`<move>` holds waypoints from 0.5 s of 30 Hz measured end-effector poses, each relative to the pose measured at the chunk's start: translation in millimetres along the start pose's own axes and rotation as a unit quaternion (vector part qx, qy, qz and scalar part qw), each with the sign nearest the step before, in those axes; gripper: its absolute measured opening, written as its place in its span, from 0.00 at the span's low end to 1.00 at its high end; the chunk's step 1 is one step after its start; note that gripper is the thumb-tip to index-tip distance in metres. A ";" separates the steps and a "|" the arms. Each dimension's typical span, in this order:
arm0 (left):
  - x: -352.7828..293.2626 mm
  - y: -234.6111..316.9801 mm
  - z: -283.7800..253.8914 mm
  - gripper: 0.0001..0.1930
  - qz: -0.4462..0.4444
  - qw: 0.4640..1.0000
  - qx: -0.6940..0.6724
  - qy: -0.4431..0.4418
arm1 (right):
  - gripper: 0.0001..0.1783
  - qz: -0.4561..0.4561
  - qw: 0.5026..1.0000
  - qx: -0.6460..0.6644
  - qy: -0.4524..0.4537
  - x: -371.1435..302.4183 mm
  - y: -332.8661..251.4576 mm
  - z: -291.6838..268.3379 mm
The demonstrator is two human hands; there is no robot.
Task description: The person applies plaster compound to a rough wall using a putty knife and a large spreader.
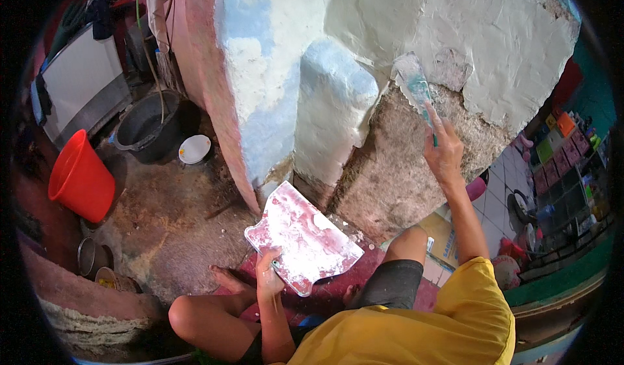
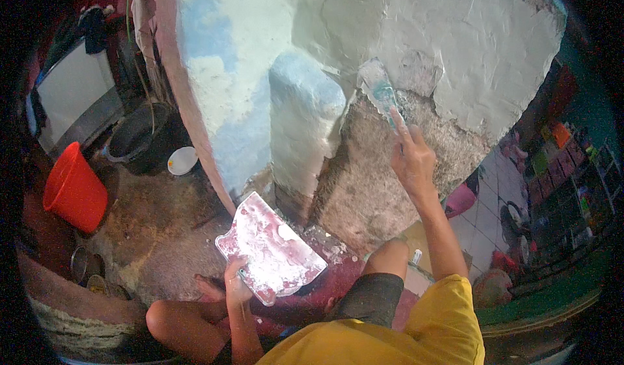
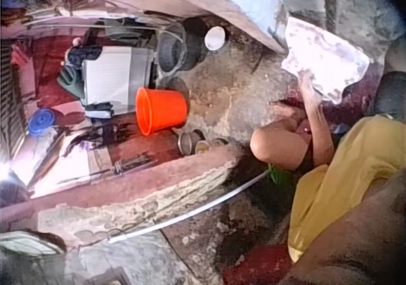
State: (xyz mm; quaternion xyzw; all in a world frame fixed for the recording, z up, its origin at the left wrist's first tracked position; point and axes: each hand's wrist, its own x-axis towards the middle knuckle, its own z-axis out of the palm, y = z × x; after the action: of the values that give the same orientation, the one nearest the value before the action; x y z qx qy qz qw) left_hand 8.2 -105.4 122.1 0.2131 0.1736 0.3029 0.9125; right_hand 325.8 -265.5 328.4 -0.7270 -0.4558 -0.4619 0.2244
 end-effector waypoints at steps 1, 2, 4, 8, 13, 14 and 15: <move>0.1 -0.1 0.5 0.24 0.000 1.000 -0.001 0.002 | 0.34 0.000 1.000 0.007 0.001 -0.7 1.0 2.6; 0.2 -0.3 1.5 0.24 0.000 1.000 -0.003 0.003 | 0.33 0.001 1.000 0.014 0.002 -1.5 1.4 3.9; -0.3 -0.2 6.1 0.22 0.010 1.000 0.006 0.016 | 0.32 0.028 0.999 0.018 -0.016 -3.3 -1.0 4.4; -1.3 -1.1 10.9 0.18 0.031 0.998 0.034 0.037 | 0.31 0.048 0.999 0.002 -0.023 -9.9 -2.4 9.1; -0.5 -2.7 7.2 0.20 0.029 0.998 0.044 0.042 | 0.32 0.063 0.997 -0.015 -0.033 -14.4 -2.4 8.1; -1.0 -2.9 8.2 0.20 0.034 0.997 0.049 0.045 | 0.32 0.067 0.997 -0.019 -0.037 -15.5 -2.4 7.6; -1.3 -3.1 8.6 0.20 0.040 0.997 0.054 0.048 | 0.32 0.066 0.997 -0.021 -0.043 -17.4 -2.6 7.1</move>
State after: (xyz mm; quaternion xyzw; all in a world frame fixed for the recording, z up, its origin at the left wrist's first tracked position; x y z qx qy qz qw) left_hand 12.5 -110.9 128.1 0.2539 0.2245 0.3391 0.8776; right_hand 324.2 -266.9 309.5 -0.7794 -0.4064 -0.4233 0.2194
